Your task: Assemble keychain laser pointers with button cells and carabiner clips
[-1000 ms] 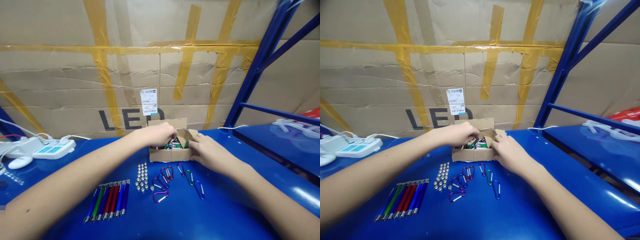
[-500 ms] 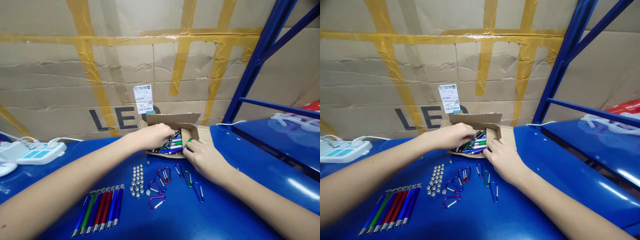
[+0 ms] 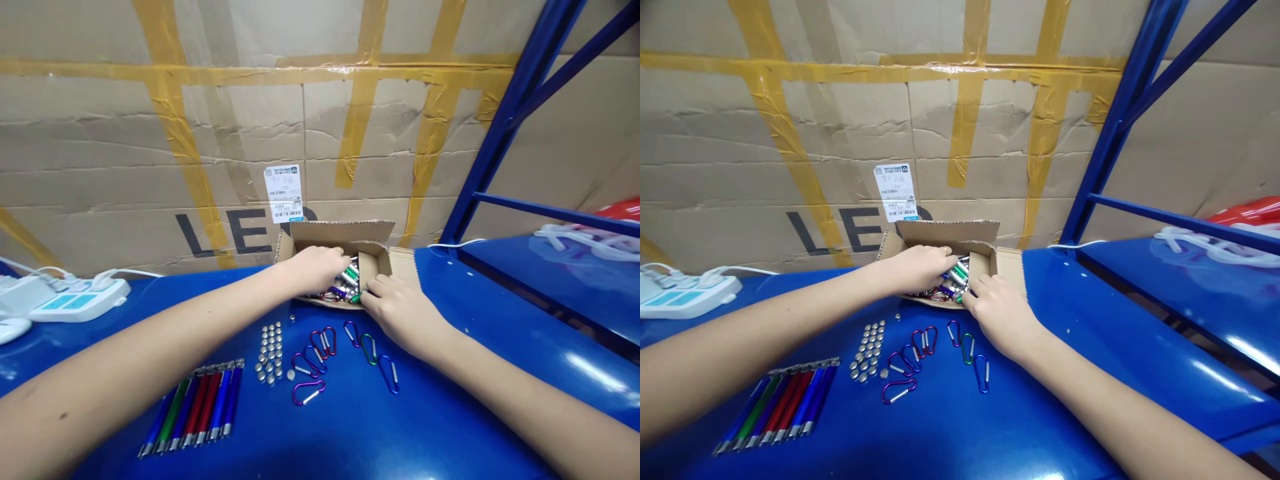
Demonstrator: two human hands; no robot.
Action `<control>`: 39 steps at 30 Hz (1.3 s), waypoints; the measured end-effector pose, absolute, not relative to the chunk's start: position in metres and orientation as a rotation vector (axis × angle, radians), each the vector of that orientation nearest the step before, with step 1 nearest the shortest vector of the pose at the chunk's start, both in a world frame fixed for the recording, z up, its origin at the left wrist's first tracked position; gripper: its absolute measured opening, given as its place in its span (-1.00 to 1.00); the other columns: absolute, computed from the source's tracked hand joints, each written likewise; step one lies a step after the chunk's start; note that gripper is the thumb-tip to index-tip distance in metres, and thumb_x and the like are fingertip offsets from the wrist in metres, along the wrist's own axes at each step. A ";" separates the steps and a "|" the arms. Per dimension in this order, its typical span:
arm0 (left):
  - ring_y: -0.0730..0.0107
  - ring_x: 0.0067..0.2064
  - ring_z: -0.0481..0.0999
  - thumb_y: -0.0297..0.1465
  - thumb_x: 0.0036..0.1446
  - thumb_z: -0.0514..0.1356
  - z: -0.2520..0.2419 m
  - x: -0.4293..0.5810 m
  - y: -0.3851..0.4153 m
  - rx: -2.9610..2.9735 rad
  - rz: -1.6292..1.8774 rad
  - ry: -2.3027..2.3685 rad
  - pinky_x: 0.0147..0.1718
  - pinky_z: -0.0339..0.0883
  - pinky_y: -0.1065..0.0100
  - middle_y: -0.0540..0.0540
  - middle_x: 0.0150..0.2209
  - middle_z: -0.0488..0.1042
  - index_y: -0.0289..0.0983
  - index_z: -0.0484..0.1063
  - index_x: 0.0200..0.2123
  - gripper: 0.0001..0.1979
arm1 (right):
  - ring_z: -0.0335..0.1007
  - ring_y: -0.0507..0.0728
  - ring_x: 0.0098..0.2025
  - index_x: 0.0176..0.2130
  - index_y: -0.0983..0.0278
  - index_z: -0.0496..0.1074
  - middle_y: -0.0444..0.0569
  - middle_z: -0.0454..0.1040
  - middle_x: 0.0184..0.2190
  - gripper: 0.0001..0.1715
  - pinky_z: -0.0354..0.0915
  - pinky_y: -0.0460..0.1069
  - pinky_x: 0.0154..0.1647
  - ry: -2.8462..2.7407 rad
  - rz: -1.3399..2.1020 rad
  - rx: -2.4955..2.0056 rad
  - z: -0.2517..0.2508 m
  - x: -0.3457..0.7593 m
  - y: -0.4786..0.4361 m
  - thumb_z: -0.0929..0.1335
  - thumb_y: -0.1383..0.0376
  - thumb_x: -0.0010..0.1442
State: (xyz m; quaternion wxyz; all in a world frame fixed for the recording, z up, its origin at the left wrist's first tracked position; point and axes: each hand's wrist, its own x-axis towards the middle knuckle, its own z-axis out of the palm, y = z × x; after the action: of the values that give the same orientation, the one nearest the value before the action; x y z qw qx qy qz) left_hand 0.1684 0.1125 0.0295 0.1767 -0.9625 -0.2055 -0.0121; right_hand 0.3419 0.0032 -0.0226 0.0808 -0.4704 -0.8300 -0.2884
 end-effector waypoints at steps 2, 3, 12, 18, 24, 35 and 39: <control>0.18 -0.19 0.54 -0.49 0.18 0.08 0.031 0.164 0.118 -2.718 -0.059 -0.635 -0.31 0.35 0.30 -0.19 -0.21 0.47 -0.30 0.41 -0.12 -0.79 | 0.20 0.13 -0.35 -0.36 0.33 0.49 0.04 0.41 -0.42 -0.76 -0.02 0.02 -0.33 -2.483 -0.862 -1.394 -0.023 0.343 0.004 0.28 0.40 0.31; 0.18 -0.19 0.54 -0.48 0.18 0.09 0.032 0.162 0.120 -2.713 -0.070 -0.662 -0.32 0.34 0.30 -0.18 -0.22 0.47 -0.30 0.42 -0.13 -0.80 | 0.20 0.13 -0.35 -0.36 0.33 0.49 0.03 0.41 -0.42 -0.77 -0.02 0.02 -0.33 -2.484 -0.863 -1.391 -0.023 0.343 0.004 0.29 0.40 0.30; 0.19 -0.20 0.53 -0.51 0.14 0.10 0.032 0.161 0.118 -2.666 -0.016 -0.721 -0.31 0.32 0.31 -0.20 -0.26 0.51 -0.32 0.49 -0.32 -0.84 | 0.20 0.13 -0.36 -0.36 0.31 0.49 0.02 0.42 -0.41 -0.82 -0.03 0.03 -0.32 -2.482 -0.861 -1.385 -0.023 0.344 0.005 0.32 0.39 0.27; 0.28 -0.25 0.51 -0.52 0.15 0.06 0.040 0.151 0.127 -2.843 -0.002 -0.803 -0.28 0.30 0.33 -0.16 -0.27 0.53 -0.28 0.50 -0.27 -0.79 | 0.21 0.15 -0.35 -0.36 0.31 0.49 0.02 0.42 -0.40 -0.84 -0.02 0.03 -0.31 -2.461 -0.844 -1.395 -0.023 0.344 0.005 0.34 0.39 0.26; 0.34 -0.24 0.48 -0.53 0.10 0.11 0.052 0.140 0.128 -2.933 0.042 -0.984 -0.24 0.30 0.38 -0.16 -0.20 0.54 -0.27 0.46 -0.09 -0.70 | 0.22 0.15 -0.34 -0.36 0.30 0.49 0.01 0.42 -0.40 -0.86 -0.01 0.03 -0.30 -2.452 -0.851 -1.404 -0.025 0.344 0.006 0.35 0.39 0.24; 0.27 -0.25 0.47 -0.45 0.05 0.14 0.049 0.151 0.114 -2.956 0.225 -0.836 -0.27 0.30 0.32 -0.16 -0.20 0.54 -0.26 0.51 -0.19 -0.75 | 0.23 0.15 -0.34 -0.36 0.30 0.49 0.01 0.43 -0.40 -0.85 -0.01 0.03 -0.31 -2.452 -0.826 -1.443 -0.023 0.343 0.005 0.34 0.39 0.25; 0.21 -0.21 0.48 -0.44 0.01 0.19 0.038 0.154 0.113 -2.865 0.169 -0.681 -0.27 0.32 0.31 -0.21 -0.17 0.52 -0.30 0.50 -0.20 -0.76 | 0.23 0.15 -0.33 -0.36 0.30 0.49 0.01 0.43 -0.39 -0.87 0.00 0.03 -0.30 -2.456 -0.820 -1.435 -0.024 0.343 0.005 0.35 0.40 0.24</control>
State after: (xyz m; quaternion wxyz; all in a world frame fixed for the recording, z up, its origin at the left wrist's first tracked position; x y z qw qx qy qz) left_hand 0.1536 0.1130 0.0384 0.0960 -0.9668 -0.2298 0.0570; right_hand 0.3429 0.0049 -0.0240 0.0903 -0.4828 -0.8262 -0.2758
